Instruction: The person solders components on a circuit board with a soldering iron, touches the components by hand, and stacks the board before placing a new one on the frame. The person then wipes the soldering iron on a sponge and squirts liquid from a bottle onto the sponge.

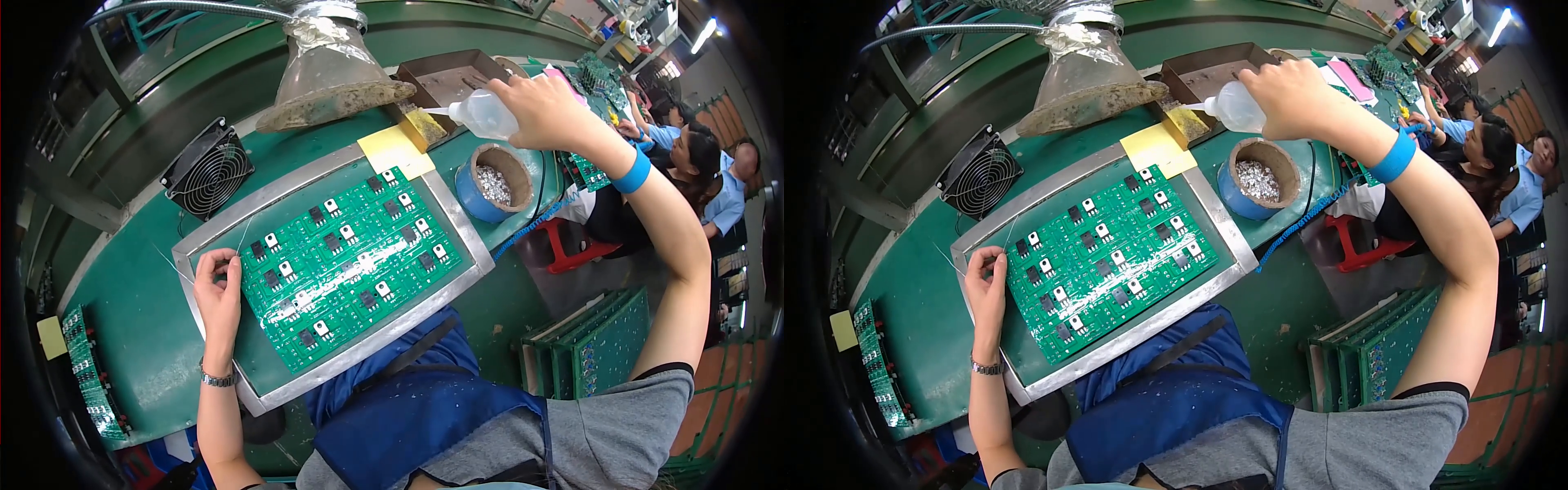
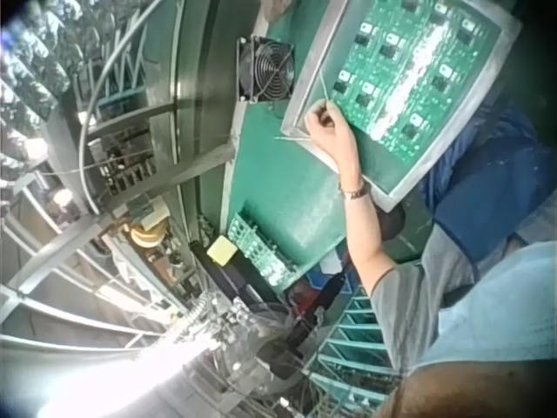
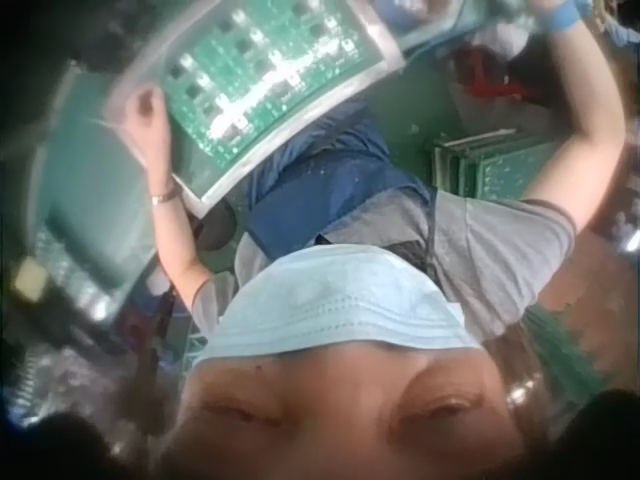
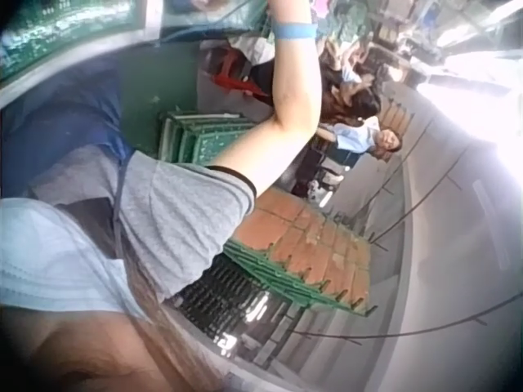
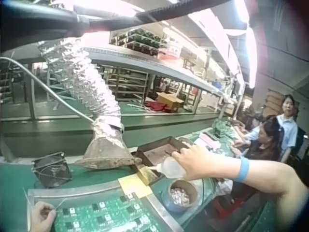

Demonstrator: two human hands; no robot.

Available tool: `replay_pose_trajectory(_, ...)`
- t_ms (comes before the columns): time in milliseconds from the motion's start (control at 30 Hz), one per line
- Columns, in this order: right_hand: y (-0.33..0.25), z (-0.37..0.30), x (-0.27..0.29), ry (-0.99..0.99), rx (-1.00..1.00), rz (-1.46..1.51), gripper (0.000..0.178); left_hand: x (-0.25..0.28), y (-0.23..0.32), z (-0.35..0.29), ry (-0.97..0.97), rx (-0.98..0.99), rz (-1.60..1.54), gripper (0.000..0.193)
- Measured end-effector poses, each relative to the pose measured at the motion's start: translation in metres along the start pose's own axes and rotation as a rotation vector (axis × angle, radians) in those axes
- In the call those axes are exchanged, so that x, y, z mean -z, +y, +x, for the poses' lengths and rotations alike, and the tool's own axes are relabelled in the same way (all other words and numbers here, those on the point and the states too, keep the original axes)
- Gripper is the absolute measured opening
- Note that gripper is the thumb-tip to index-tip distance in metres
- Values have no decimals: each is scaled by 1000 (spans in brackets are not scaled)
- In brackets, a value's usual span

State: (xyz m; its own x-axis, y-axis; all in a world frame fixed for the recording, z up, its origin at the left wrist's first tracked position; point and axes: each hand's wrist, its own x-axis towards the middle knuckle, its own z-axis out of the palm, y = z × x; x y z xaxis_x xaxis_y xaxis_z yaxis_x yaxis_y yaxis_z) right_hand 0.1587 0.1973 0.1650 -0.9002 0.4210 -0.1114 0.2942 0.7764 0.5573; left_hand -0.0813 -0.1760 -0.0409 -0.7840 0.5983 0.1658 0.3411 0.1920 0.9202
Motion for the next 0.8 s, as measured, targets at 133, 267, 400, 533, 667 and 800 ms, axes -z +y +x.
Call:
replay_pose_trajectory(133,4,-12,-3,-230,-134,306,68,-1,1,2,6,-18,18,10)
replay_pose_trajectory(267,19,-30,-43,-237,-212,931,75,1,2,2,33,-64,58,10)
replay_pose_trajectory(400,4,-60,-64,-299,-381,1772,63,1,0,-2,76,-127,63,9)
replay_pose_trajectory(533,-14,-80,-62,157,-346,2179,57,-2,4,-3,68,-93,37,9)
replay_pose_trajectory(667,-7,-68,30,598,-186,2219,61,0,7,-6,88,-108,41,10)
replay_pose_trajectory(800,23,6,139,945,172,1965,56,2,4,-6,96,-94,22,10)
